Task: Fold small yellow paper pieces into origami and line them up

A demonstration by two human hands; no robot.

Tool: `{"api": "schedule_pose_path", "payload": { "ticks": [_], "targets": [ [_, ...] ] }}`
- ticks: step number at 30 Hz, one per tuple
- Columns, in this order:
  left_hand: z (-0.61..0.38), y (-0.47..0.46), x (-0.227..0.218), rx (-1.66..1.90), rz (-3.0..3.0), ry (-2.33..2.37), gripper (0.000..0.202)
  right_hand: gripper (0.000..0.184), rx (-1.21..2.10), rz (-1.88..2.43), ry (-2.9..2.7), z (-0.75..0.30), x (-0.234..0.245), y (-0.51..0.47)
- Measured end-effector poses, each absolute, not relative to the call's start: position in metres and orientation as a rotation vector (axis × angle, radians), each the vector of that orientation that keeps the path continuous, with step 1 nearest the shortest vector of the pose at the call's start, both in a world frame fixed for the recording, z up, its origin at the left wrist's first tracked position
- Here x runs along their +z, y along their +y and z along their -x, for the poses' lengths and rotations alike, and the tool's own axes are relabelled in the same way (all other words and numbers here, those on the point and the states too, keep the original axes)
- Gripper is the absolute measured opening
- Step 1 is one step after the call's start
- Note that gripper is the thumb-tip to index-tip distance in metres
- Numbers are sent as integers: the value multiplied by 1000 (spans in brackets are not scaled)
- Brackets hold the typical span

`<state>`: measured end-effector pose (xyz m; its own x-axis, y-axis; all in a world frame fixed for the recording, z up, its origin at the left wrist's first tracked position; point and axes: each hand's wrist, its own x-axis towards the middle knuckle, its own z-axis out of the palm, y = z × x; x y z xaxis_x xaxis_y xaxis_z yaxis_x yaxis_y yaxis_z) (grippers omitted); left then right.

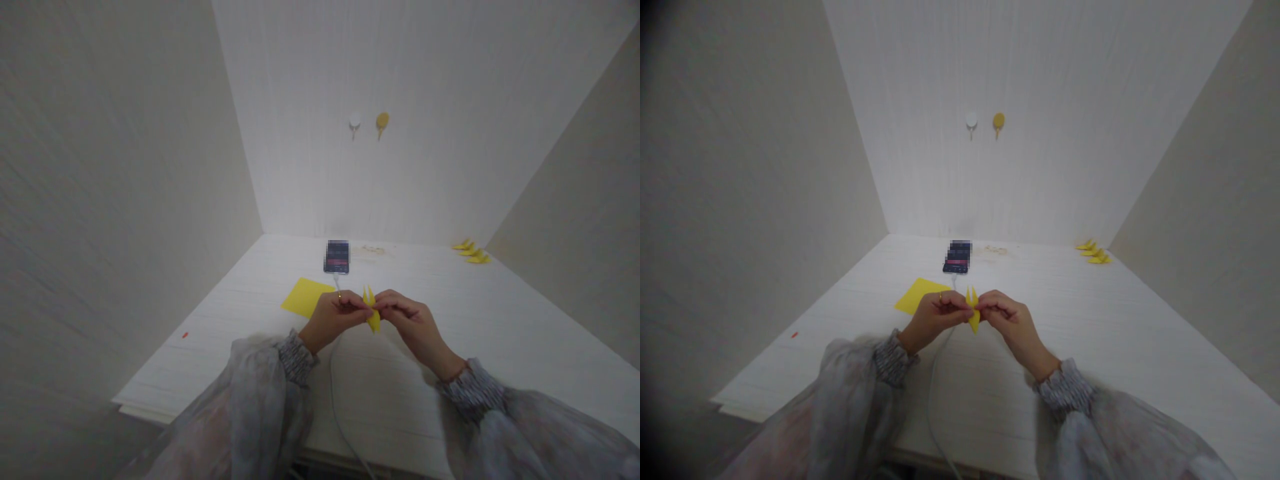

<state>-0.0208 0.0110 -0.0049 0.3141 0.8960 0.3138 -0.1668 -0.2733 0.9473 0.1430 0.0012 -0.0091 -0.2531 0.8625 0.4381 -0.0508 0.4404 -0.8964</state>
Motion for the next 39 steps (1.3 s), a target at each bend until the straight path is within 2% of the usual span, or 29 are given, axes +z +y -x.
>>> {"api": "schedule_pose_path", "payload": {
  "ticks": [4,7,11,18,22,28,36,39],
  "targets": [
    [20,12,-6,1218,-1519,730,17,6,1092,783,-1489,-138,-8,0],
    [21,12,-5,1243,-1550,747,20,18,1188,816,-1361,-134,-9,0],
    [20,13,-4,1243,-1481,740,36,26,1254,818,-1283,-132,-8,1],
    [20,16,-7,1186,-1399,725,44,17,1253,900,-1307,-132,-5,1],
    [20,16,-6,1142,-1404,754,47,25,1236,888,-1299,-132,-5,0],
    [21,15,-3,1109,-1368,684,48,37,1218,848,-1280,-128,-3,-5],
    [22,17,-5,1117,-1223,661,48,38,1147,844,-1251,-124,-1,-7],
    [20,17,-5,1036,-1209,676,37,37,1124,818,-1213,-122,-1,-8]
  ]
}}
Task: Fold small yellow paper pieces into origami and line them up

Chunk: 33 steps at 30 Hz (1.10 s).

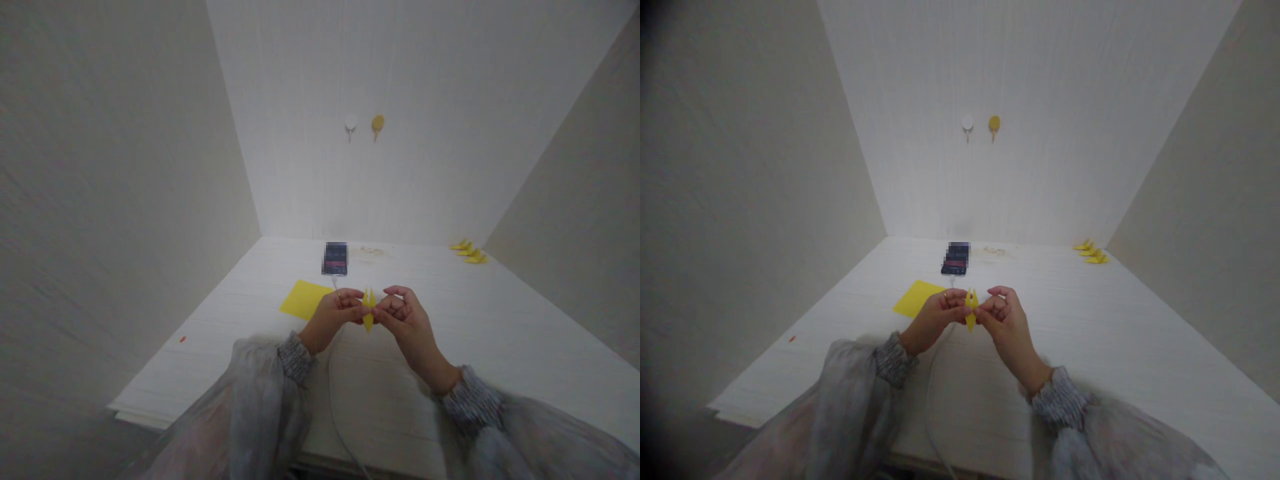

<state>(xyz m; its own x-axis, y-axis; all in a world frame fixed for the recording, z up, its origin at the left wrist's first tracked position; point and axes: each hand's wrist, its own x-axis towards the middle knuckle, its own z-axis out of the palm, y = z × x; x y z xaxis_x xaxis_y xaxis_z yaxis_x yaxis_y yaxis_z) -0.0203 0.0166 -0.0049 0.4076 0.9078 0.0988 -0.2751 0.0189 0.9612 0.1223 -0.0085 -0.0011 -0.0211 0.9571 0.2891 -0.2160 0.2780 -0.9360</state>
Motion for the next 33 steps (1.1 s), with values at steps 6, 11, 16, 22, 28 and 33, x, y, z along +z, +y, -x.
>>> {"api": "schedule_pose_path", "payload": {
  "ticks": [6,11,16,22,28,33],
  "targets": [
    [17,13,-2,1052,-1223,753,24,37,1082,834,-1197,-121,-5,-9],
    [18,13,-3,1094,-1281,822,23,30,1126,886,-1269,-123,-6,-8],
    [18,11,-8,1074,-1470,913,25,17,1063,961,-1455,-126,-6,-7],
    [18,10,-9,1069,-1615,987,27,17,898,1038,-1547,-130,-3,-6],
    [18,11,-11,1020,-1575,948,27,16,857,1005,-1605,-133,-3,-7],
    [19,11,-13,975,-1509,914,27,17,851,985,-1629,-133,-1,-8]
  ]
}}
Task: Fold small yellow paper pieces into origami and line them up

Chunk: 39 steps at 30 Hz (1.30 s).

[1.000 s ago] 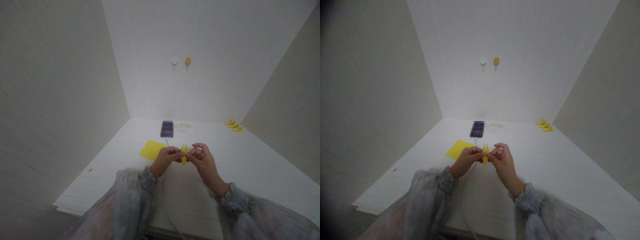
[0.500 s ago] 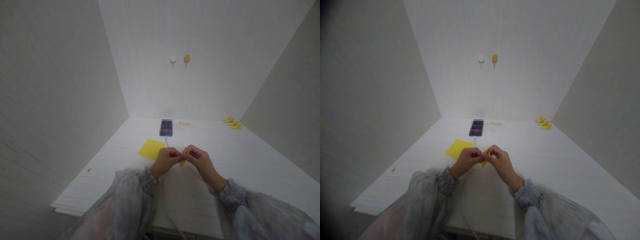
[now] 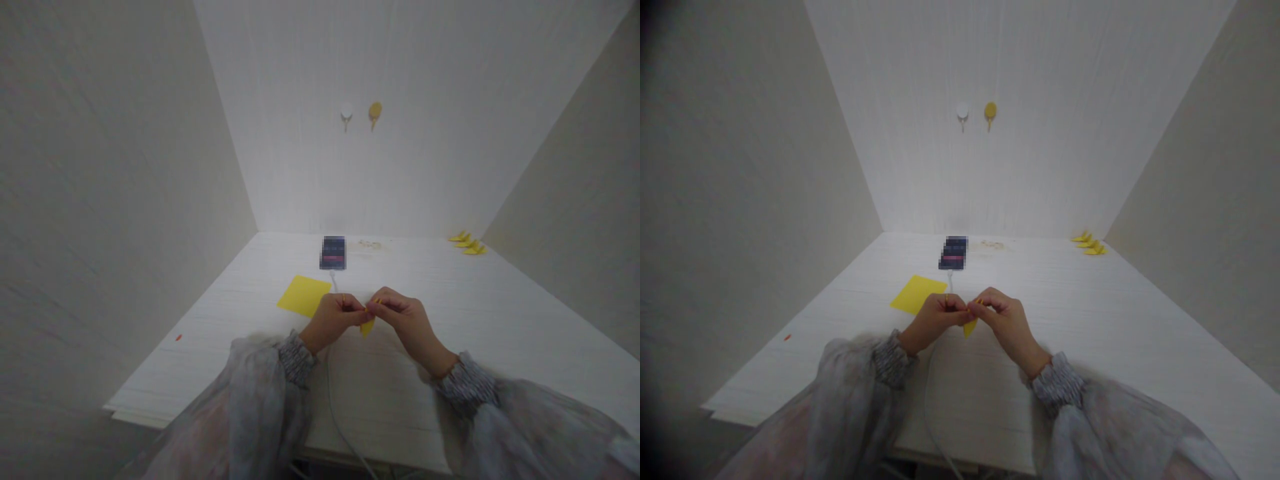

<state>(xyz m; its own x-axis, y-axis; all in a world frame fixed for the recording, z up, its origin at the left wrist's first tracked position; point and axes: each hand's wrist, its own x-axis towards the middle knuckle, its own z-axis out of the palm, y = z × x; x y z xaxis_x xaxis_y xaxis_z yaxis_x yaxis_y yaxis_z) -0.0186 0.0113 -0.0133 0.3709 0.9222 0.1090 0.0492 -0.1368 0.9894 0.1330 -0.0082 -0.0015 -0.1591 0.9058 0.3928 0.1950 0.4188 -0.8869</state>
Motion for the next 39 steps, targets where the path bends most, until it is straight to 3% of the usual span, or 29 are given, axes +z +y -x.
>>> {"api": "schedule_pose_path", "payload": {
  "ticks": [15,39],
  "targets": [
    [19,10,-11,897,-1398,757,19,10,1082,933,-1429,-132,-10,-6],
    [17,11,-10,856,-1383,760,16,23,975,1057,-1344,-128,-4,-11]
  ]
}}
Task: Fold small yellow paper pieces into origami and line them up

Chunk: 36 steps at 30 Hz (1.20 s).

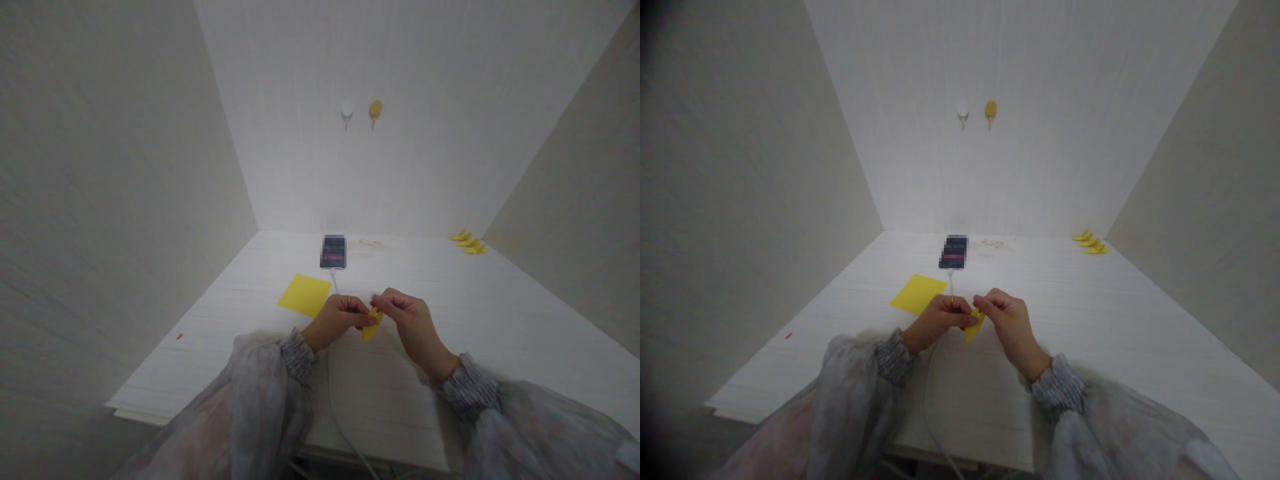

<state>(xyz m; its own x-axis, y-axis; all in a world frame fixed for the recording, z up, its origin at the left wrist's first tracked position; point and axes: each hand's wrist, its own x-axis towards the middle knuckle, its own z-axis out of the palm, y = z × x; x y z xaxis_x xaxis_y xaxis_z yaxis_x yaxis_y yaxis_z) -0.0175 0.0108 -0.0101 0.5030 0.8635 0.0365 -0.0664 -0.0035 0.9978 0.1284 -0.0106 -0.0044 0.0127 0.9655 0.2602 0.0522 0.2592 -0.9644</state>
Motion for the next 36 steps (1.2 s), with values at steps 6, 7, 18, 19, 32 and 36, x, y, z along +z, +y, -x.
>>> {"api": "schedule_pose_path", "payload": {
  "ticks": [6,7,18,19,32,36],
  "targets": [
    [17,10,-10,911,-1358,755,15,18,1047,1050,-1305,-126,-4,-9],
    [18,11,-11,929,-1352,755,15,17,1099,1042,-1307,-125,-3,-9],
    [17,13,-16,961,-1320,805,14,22,1127,1038,-1387,-125,-6,-12],
    [16,12,-14,962,-1324,798,14,21,1109,1047,-1382,-126,-7,-12],
    [17,11,-19,1000,-1444,816,23,17,1183,1051,-1303,-126,-3,-9],
    [17,10,-15,978,-1503,837,25,18,1179,1035,-1266,-126,0,-11]
  ]
}}
